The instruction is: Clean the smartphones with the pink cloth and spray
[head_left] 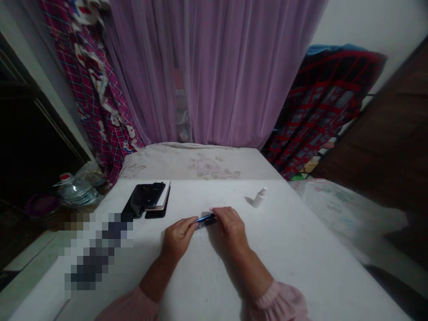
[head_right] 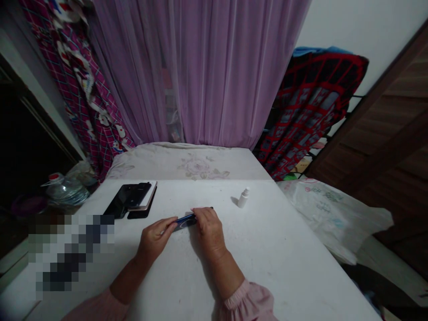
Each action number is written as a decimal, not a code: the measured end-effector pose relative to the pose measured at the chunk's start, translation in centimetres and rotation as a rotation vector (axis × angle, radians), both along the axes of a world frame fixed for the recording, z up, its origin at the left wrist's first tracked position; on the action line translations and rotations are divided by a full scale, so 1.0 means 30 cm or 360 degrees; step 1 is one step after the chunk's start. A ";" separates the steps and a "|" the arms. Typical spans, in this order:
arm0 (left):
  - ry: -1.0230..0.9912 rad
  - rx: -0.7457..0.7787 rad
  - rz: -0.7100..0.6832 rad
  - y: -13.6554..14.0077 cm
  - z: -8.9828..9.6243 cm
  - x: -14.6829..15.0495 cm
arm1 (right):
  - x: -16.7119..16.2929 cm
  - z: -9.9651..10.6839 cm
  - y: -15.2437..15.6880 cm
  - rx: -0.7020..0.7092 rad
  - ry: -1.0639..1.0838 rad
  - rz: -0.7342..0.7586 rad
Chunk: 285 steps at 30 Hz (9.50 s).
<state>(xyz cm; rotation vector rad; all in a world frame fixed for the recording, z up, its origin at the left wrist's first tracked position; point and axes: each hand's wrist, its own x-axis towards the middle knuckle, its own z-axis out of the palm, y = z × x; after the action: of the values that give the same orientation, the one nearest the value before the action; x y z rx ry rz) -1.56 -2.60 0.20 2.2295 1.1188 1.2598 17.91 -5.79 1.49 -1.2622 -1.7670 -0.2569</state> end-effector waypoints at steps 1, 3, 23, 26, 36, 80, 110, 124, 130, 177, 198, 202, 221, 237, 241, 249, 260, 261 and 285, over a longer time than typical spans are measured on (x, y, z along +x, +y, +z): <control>0.0013 -0.0046 0.0030 0.000 -0.003 -0.001 | -0.026 0.003 -0.002 -0.0006 0.0002 0.0035; 0.0015 -0.0126 0.0048 -0.001 -0.007 -0.005 | -0.068 0.011 -0.007 -0.0004 -0.0010 0.0110; -0.0201 -0.0369 0.0001 -0.010 -0.005 -0.017 | -0.065 0.015 -0.022 0.0001 -0.0013 0.0097; -0.0219 -0.0390 0.0005 -0.007 -0.001 -0.019 | -0.146 0.028 -0.029 -0.0021 -0.0021 0.0260; -0.0247 -0.0497 -0.0046 -0.008 0.004 -0.019 | 0.070 0.015 -0.024 -0.0004 -0.0084 0.0033; -0.0312 -0.1518 -0.0033 0.043 -0.007 -0.019 | 0.170 -0.104 -0.052 -0.0152 0.0516 -0.0313; 0.0904 0.0066 -0.0312 -0.010 -0.067 0.158 | 0.197 -0.113 0.030 -0.0462 0.0290 -0.0018; 0.0849 -0.0013 -0.0331 0.005 -0.081 0.159 | 0.186 -0.093 -0.086 -0.0484 0.0210 0.0214; 0.0809 -0.0027 -0.0352 0.003 -0.074 0.156 | 0.179 -0.119 0.046 -0.0490 0.0213 0.0072; 0.0836 0.0018 -0.0313 -0.001 -0.073 0.163 | 0.141 -0.141 0.050 -0.0494 0.0109 -0.0111; 0.0781 0.0045 -0.0231 0.016 -0.072 0.111 | 0.102 -0.113 0.111 -0.0729 0.0050 -0.0155; 0.0749 0.0035 -0.0108 0.029 -0.079 0.063 | 0.105 -0.083 0.105 -0.0907 -0.0042 -0.0200; 0.0715 0.0003 -0.0065 0.023 -0.075 0.069 | 0.209 -0.059 0.084 -0.0939 -0.0163 -0.0195; 0.0700 -0.0029 -0.0067 0.027 -0.079 0.064 | 0.139 -0.053 0.084 -0.0874 -0.0122 0.0013; 0.0656 -0.0042 -0.0079 0.033 -0.087 0.063 | 0.220 -0.088 -0.007 -0.0639 0.0026 0.0197; 0.0663 -0.0034 -0.0088 0.036 -0.085 0.060 | 0.123 -0.074 -0.048 -0.0451 -0.0050 0.0485; 0.0586 -0.0097 -0.0257 0.066 -0.077 0.024 | 0.212 -0.067 -0.092 -0.0469 -0.0103 0.0371; 0.0577 -0.0099 -0.0258 0.067 -0.078 0.024 | 0.224 -0.067 -0.096 -0.0478 -0.0101 0.0339; 0.0778 0.0026 -0.0133 0.085 -0.084 -0.026 | 0.177 -0.072 -0.092 -0.0426 -0.0052 0.0330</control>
<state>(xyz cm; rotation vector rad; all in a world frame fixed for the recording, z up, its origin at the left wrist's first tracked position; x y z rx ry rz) -2.35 -0.07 -2.32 2.6465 1.1577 0.7052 23.23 -8.54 -0.68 -1.2510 -1.9923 0.0810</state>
